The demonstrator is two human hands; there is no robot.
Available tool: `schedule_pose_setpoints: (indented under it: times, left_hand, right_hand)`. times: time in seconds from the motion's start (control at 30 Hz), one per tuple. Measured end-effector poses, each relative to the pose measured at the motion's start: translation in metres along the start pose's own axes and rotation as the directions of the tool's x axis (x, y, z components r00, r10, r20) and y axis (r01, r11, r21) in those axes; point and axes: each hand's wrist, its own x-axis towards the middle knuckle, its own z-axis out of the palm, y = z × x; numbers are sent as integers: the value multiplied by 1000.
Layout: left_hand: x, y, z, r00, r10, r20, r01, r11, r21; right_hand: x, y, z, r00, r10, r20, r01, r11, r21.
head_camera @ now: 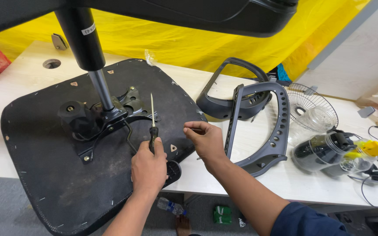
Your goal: The person uses a screwdriver to tighten screws on the underside of an office chair seat, securing the metal mounting plate to the seat base. The person works on multiple screw locations in sequence.
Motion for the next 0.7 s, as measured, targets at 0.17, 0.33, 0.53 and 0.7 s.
schedule_pose_setpoints:
  times: [0.17, 0.33, 0.53, 0.7]
  left_hand:
    - [-5, 5, -3, 999, 51, -13, -51, 999, -19]
    - [1, 3, -1, 1000, 7, -19, -8, 997, -71]
    - [3, 0, -3, 1000, 8, -5, -8, 993, -119]
    - [-2, -3, 5, 990, 37, -139, -72, 963, -260]
  right_hand:
    - [19, -4, 10, 986, 36, 164, -41, 999, 23]
    - [35, 0, 19, 948, 42, 317, -54, 998, 30]
    - [43, 18, 25, 912, 184, 366, -173, 983, -62]
    - [60, 36, 22, 931, 166, 324, -181, 983, 17]
